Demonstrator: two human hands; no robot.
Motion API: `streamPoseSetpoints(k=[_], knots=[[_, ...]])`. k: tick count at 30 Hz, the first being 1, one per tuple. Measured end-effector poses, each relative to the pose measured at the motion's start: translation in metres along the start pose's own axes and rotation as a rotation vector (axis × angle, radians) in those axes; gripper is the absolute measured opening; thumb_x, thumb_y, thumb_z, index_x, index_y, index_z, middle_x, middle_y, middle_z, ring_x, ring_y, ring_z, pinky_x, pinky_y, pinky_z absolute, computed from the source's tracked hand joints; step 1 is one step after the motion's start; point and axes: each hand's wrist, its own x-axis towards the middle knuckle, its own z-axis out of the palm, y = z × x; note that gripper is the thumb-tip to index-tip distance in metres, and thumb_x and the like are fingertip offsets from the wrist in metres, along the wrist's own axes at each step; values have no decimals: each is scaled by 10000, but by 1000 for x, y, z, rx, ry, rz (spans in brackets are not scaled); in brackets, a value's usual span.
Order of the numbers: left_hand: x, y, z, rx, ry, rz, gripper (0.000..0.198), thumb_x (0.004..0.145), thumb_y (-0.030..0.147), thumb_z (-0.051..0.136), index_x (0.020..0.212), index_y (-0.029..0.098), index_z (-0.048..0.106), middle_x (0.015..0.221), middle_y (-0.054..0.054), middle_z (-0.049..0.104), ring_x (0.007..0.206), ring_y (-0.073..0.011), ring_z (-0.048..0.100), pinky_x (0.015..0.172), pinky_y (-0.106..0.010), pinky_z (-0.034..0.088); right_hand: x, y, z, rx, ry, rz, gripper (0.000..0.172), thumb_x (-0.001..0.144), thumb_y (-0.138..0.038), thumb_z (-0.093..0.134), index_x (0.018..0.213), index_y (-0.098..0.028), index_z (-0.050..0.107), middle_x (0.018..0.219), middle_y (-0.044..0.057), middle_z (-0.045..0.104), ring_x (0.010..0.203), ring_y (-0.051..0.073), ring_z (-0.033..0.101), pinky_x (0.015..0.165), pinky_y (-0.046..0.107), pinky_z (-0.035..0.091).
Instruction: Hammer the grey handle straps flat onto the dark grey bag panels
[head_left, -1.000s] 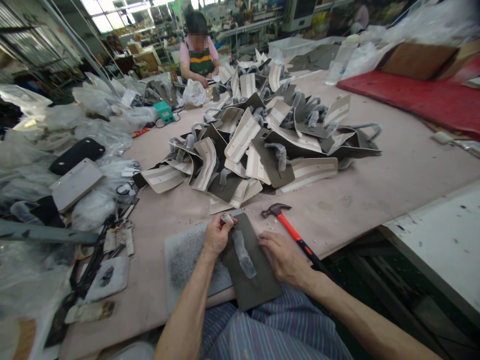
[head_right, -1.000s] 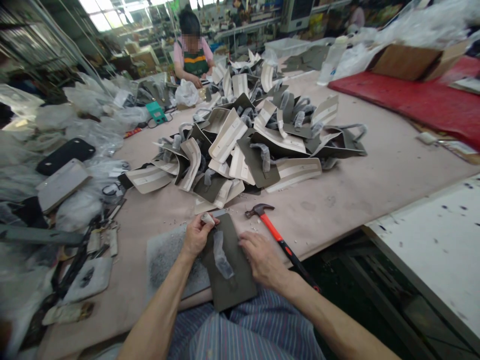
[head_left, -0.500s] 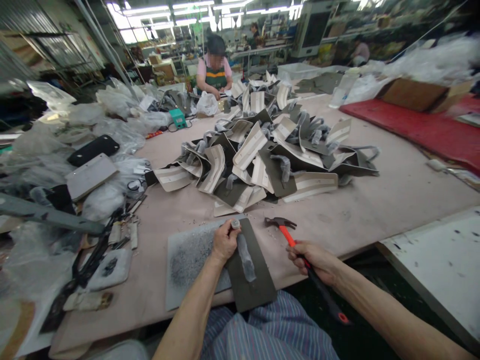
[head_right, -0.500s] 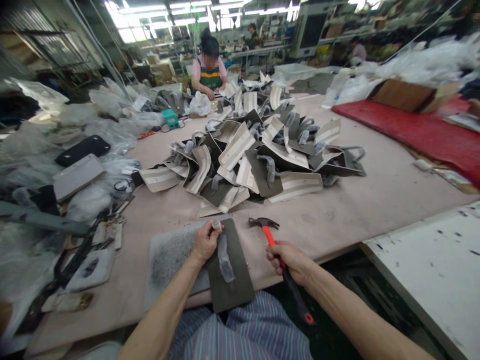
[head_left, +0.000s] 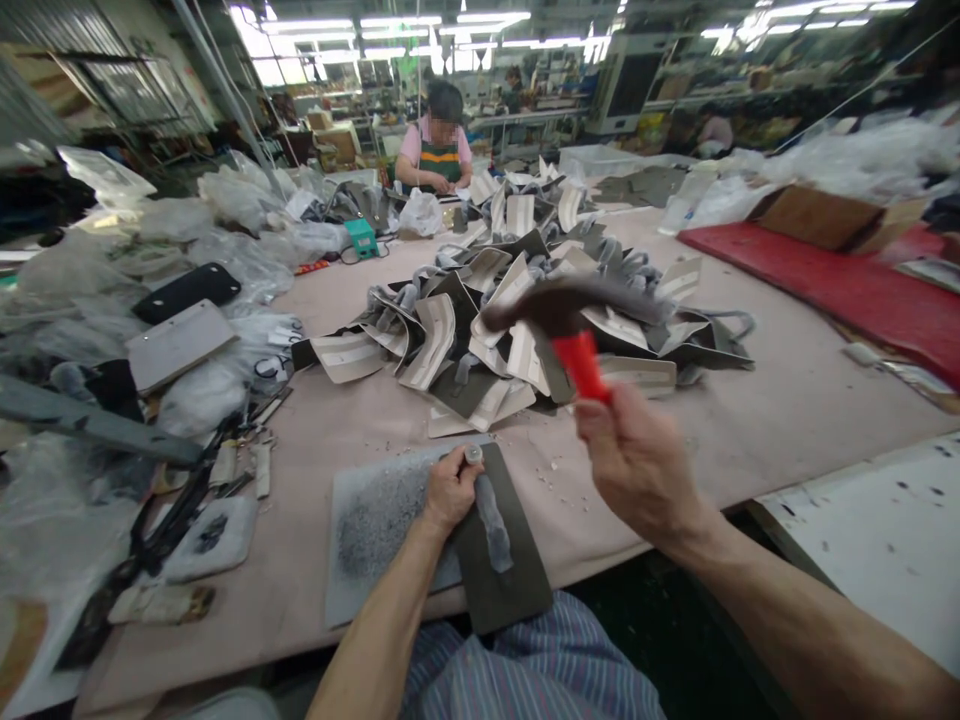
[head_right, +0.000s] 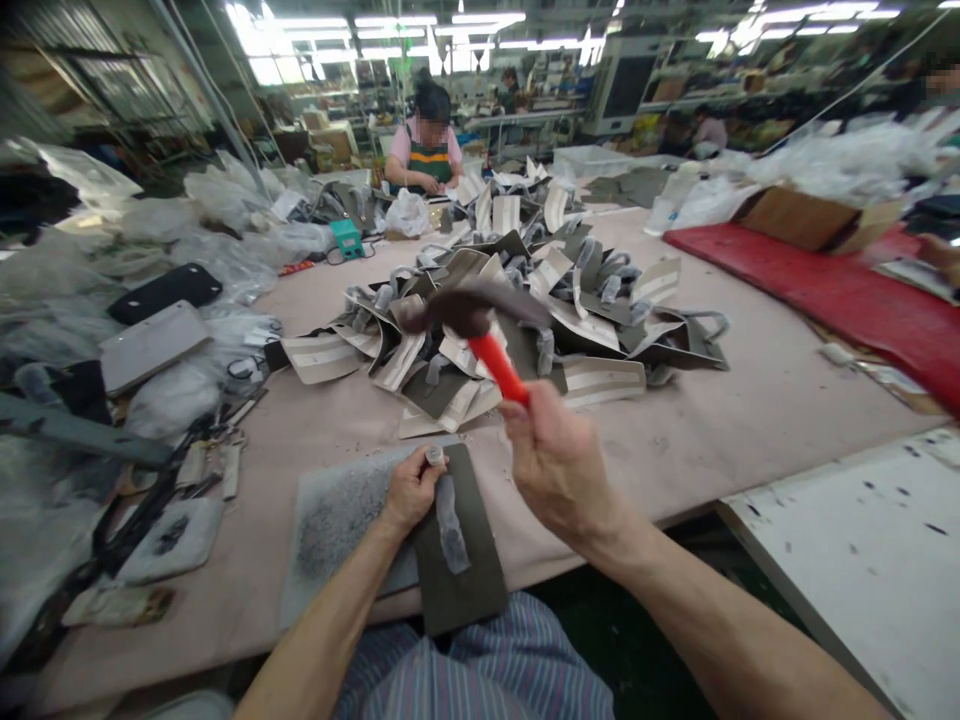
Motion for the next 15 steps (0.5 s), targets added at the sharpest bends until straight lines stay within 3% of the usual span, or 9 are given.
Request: streamPoseSetpoints(k=[2,3,4,7,8,15], knots=[[0,0,0,-9,5,1,167,843,186,576,971,216,680,925,-31,744,872,-197,686,821,-303,507,-3,-5,2,119,216,67,200,1020,-396,362,963,-254,490,680,-9,534,518,153,489,504,287,366],[0,-1,0,-9,9,1,170,842,187,578,974,215,681,925,-32,744,871,-198,686,821,-303,508,-10,-1,6,122,199,72,203,1016,-404,365,962,-253,489,680,-6,539,518,155,493,505,289,364],[0,-1,0,-8,8,-2,168,838,185,579,968,212,682,915,-33,743,858,-197,686,812,-302,508,-20,5,12,78,99,64,208,1004,-408,384,923,-248,491,653,-7,533,500,154,481,494,287,339],[0,-3,1,-4,-1,-17,170,832,179,577,961,205,685,864,-27,732,797,-189,675,763,-292,505,-48,34,27,-180,-443,53,230,958,-379,447,787,-230,484,562,-9,511,449,140,435,480,289,223],[0,-4,2,-4,-7,-18,168,832,180,578,960,205,684,859,-25,729,791,-186,671,760,-290,504,-55,43,29,-242,-554,83,229,962,-366,434,790,-225,490,562,-5,520,454,141,443,490,292,208],[0,-4,1,-28,-1,-22,178,818,181,589,972,203,674,906,-24,736,859,-186,679,833,-300,513,-83,105,24,-361,-638,407,271,1011,-361,335,887,-203,518,622,13,564,554,174,524,556,277,281]])
